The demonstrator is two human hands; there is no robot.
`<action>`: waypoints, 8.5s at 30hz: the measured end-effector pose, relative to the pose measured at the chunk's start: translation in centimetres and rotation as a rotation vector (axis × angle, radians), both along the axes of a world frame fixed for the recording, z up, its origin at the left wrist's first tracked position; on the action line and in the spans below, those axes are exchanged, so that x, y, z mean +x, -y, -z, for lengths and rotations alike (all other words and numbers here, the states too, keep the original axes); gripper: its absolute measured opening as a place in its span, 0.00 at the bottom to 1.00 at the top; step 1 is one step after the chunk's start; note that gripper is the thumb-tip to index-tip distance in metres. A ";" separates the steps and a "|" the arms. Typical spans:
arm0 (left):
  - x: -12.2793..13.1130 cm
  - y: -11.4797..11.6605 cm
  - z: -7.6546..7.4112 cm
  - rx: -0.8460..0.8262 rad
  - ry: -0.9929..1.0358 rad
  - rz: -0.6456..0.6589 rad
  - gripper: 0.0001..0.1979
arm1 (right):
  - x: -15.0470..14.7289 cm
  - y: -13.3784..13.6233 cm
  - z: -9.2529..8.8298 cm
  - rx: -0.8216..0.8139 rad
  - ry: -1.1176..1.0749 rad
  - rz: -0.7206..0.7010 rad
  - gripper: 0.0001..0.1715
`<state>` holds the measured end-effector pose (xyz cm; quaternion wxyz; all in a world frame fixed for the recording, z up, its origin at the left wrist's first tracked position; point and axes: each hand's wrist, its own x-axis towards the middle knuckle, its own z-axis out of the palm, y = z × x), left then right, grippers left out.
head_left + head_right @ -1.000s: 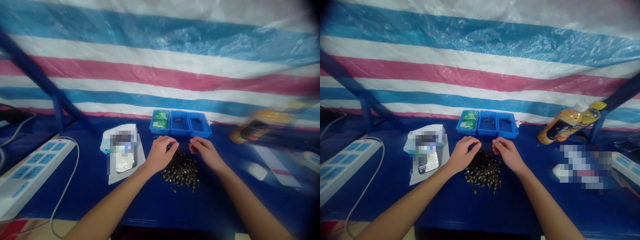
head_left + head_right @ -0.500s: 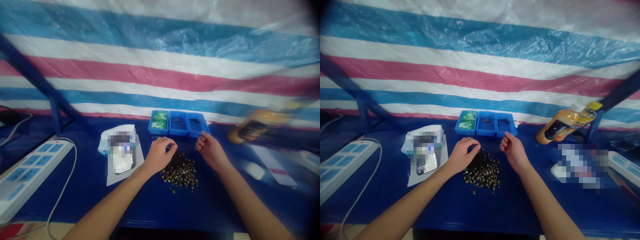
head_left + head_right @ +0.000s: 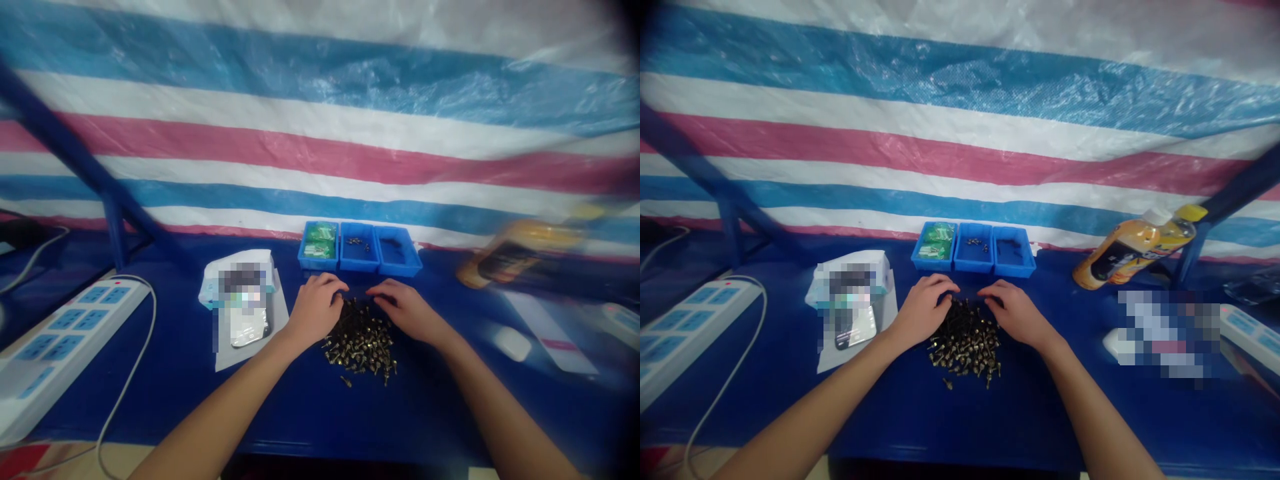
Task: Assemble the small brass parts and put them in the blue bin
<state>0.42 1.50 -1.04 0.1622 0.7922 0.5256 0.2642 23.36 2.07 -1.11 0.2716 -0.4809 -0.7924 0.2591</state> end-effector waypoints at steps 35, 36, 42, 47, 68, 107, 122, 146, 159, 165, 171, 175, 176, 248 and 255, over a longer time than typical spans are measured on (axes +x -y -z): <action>0.3 0.6 -0.1 -0.013 -0.084 0.052 0.12 | -0.8 0.2 0.0 -0.043 -0.188 0.182 0.09; 0.3 0.6 -0.1 -0.013 -0.085 0.053 0.12 | -0.8 0.1 0.1 -0.040 -0.215 0.174 0.10; 0.3 0.6 -0.2 -0.011 -0.086 0.055 0.11 | -1.0 0.2 0.2 -0.171 -0.358 0.149 0.11; 0.4 0.7 -0.4 -0.009 -0.090 0.055 0.12 | -1.1 0.6 -0.5 -0.189 -0.310 0.171 0.15; 0.5 0.6 -0.1 -0.019 -0.089 0.089 0.08 | -0.5 -0.2 -0.8 -0.357 -0.701 0.355 0.27; -0.9 -0.4 0.0 0.012 -0.148 0.107 0.13 | -1.6 -1.0 1.6 0.152 0.069 -0.057 0.20; 0.2 0.5 -1.2 0.093 0.156 0.105 0.10 | -1.9 0.3 -0.4 -0.123 -0.446 0.296 0.11; 1.2 1.7 -1.2 0.262 0.508 0.153 0.12 | -4.5 2.3 -1.9 -0.449 -0.783 -0.007 0.20; 0.4 1.5 -1.7 0.271 0.551 0.079 0.13 | -3.2 1.4 -2.3 -0.718 -1.051 0.111 0.21; 0.8 1.2 -1.9 0.233 0.458 -0.002 0.12 | -2.6 0.5 -1.6 -0.513 -0.923 0.235 0.26; 0.4 0.1 -0.4 0.090 0.252 -0.049 0.10 | 0.5 -0.4 -0.9 -0.103 -0.144 0.108 0.12; 0.2 0.0 0.1 0.013 0.092 0.002 0.12 | 2.2 -0.3 -0.9 -0.104 0.122 -0.048 0.13; 0.2 0.1 0.2 0.000 0.058 0.015 0.13 | 2.3 -0.2 -0.9 -0.114 0.156 -0.064 0.14; 0.4 1.6 -0.4 0.198 0.654 0.203 0.16 | -2.4 0.5 -0.9 -0.383 -0.771 0.194 0.28; 0.5 0.9 -1.0 0.158 0.419 0.077 0.11 | 0.2 -0.5 -0.1 0.024 -0.050 0.047 0.13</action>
